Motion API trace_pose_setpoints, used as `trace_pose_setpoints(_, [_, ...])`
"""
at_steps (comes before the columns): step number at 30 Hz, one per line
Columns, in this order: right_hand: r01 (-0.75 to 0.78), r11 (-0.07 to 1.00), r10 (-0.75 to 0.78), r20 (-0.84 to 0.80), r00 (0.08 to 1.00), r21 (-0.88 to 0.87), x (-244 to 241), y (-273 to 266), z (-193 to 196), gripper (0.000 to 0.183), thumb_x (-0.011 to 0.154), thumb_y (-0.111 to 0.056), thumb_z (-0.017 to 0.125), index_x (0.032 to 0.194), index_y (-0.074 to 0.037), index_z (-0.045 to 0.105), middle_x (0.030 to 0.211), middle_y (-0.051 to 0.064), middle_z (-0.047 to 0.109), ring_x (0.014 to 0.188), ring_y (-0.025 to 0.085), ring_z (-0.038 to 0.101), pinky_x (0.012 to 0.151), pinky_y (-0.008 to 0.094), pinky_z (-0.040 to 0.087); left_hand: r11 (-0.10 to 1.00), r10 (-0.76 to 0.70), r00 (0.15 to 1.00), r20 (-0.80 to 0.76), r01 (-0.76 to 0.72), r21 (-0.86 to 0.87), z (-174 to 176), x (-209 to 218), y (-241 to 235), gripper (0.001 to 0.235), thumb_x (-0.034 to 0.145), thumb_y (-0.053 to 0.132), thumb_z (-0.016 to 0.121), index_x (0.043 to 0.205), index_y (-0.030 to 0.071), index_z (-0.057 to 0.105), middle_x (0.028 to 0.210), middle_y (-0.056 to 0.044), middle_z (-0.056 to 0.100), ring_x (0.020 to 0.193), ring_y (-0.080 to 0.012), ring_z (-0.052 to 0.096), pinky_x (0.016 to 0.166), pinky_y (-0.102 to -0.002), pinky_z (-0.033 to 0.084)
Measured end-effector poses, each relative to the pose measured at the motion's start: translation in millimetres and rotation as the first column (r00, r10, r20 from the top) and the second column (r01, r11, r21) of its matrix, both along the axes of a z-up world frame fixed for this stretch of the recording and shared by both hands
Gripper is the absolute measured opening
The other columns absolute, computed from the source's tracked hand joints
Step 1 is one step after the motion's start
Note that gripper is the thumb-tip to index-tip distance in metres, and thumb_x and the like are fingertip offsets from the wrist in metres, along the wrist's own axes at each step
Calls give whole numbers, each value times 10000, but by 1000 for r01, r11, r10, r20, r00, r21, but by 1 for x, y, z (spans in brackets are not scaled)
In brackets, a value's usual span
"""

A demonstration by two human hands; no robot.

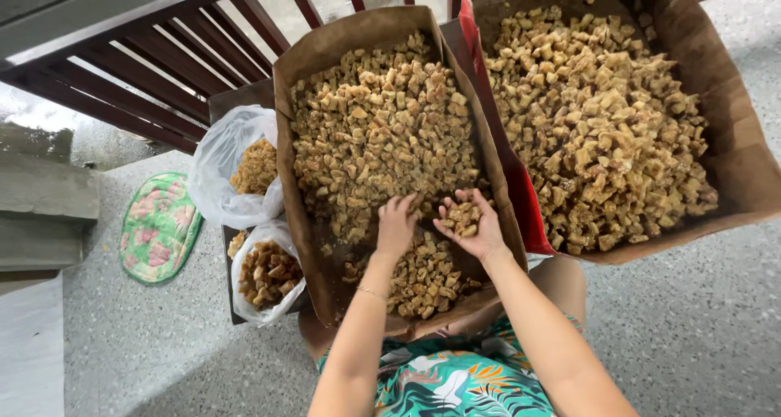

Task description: The person sits on the floor and sorts small, brown, cubed food items by hand. They scoop handfuls from a large cardboard box and transfer them into smaller plastic bags placed on the floor to the left.

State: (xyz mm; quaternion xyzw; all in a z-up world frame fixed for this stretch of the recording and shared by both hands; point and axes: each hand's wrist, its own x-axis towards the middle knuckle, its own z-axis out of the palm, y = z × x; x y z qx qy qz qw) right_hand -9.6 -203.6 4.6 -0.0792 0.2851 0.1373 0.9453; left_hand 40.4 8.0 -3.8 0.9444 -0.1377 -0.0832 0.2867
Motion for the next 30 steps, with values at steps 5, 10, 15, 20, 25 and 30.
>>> trace_pose_setpoints(5, [65,998,-67,72,995,20,5,-13,-12,372,1063,-452,551,1085,-110,696,1097,124,701,1003,292,671,877,505,615,957,-96,995,28,84,277,7,-12,-16,657,843,215,784,1451,242,535,1436,-157,468,1243,-395,466,919,-510,534])
trace_pose_setpoints(10, [67,997,-70,76,995,40,-15,-24,-44,383,1069,-419,574,1110,-60,698,1120,165,713,1049,361,689,811,420,596,945,-131,991,24,118,306,7,-17,-22,479,870,349,810,1287,226,609,1323,-148,504,1226,-399,467,851,-529,542])
trace_pose_setpoints(15, [38,996,-45,82,996,81,-15,-25,-54,297,1042,-373,624,1064,-86,697,1098,144,715,1046,343,685,855,452,595,906,-205,976,72,161,392,-25,-29,-32,428,862,299,773,1258,226,626,1246,-104,560,1228,-342,481,888,-531,507])
trace_pose_setpoints(20, [-24,996,5,226,974,83,-17,-26,-45,292,1037,-347,590,1111,-88,700,1168,135,713,1119,327,664,980,484,561,989,-47,981,189,19,149,-55,-37,-20,282,904,174,692,1181,225,679,1254,-110,618,1192,-325,552,920,-501,513])
trace_pose_setpoints(25, [-19,1000,18,151,988,9,-30,-19,-32,377,1021,-385,522,1188,-87,680,1251,116,715,1199,343,650,1050,502,511,881,238,922,-307,-338,-332,-20,-38,-10,304,986,171,680,1286,121,660,1234,-114,696,1123,-273,647,928,-442,523])
trace_pose_setpoints(30, [-24,1000,24,152,988,-3,-39,-15,-20,446,1026,-435,488,1269,-103,661,1230,139,698,1176,331,642,1050,529,513,793,-92,879,-468,-220,-568,60,-54,-43,424,985,52,636,1408,73,635,1243,-181,738,1088,-273,700,923,-376,588])
